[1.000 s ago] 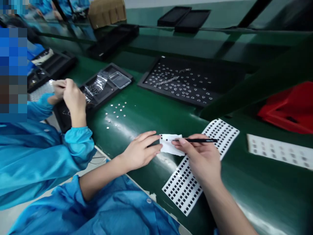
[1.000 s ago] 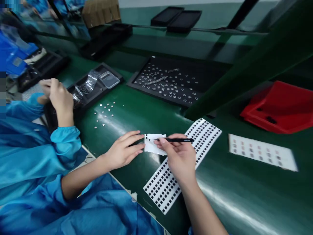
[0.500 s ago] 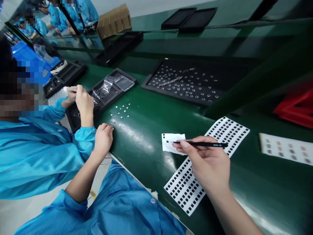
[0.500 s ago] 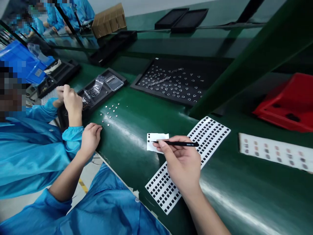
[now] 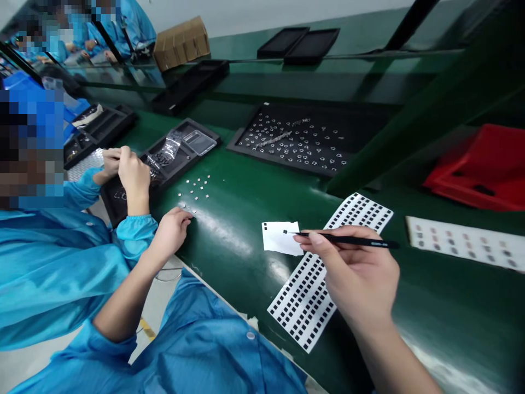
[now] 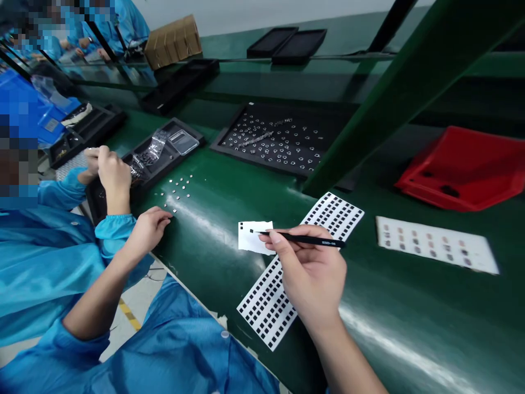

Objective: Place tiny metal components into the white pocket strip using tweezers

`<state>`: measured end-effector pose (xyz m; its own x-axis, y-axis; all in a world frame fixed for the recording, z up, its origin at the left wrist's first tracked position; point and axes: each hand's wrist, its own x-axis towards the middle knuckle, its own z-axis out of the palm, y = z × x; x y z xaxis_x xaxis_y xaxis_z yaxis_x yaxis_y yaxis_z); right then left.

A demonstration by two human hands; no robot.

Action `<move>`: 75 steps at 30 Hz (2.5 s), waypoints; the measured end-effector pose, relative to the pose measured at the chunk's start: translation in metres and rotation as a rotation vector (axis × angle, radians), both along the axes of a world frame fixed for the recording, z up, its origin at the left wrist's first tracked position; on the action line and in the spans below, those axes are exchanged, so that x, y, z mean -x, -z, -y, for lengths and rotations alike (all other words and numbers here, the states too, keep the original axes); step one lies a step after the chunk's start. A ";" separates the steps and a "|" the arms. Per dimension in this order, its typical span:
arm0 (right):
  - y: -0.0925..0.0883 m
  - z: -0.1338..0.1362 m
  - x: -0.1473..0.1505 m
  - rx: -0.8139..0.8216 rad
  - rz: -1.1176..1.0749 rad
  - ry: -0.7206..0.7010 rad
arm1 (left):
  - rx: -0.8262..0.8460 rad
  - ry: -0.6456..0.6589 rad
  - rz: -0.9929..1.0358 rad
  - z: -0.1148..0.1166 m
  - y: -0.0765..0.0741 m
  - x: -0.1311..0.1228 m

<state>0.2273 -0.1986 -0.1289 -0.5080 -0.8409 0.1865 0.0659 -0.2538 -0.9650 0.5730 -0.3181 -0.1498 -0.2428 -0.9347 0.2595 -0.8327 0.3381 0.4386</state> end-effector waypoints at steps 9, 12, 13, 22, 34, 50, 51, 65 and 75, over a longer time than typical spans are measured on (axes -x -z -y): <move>-0.011 -0.007 0.024 0.066 0.154 0.059 | -0.261 0.519 -1.081 -0.017 -0.041 0.122; -0.013 -0.006 0.030 0.079 0.178 0.048 | -0.305 0.684 -1.134 -0.023 -0.052 0.159; -0.015 -0.005 0.032 0.085 0.189 0.047 | -0.309 0.731 -1.131 -0.024 -0.054 0.168; -0.024 -0.010 0.044 0.127 0.248 0.040 | -0.212 0.933 -1.098 -0.019 -0.052 0.203; -0.020 -0.009 0.045 0.126 0.197 -0.020 | 0.047 0.901 -0.937 -0.012 -0.039 0.191; -0.016 -0.006 0.043 0.174 0.259 -0.059 | 0.307 0.871 -0.799 -0.012 -0.037 0.192; -0.016 -0.006 0.043 0.177 0.264 -0.061 | 0.237 0.819 -0.806 -0.011 -0.035 0.194; -0.012 -0.002 0.036 0.195 0.251 -0.075 | -0.568 0.536 -1.058 -0.002 -0.014 0.209; -0.009 0.000 0.035 0.179 0.228 -0.064 | -0.855 0.413 -1.102 -0.003 -0.018 0.213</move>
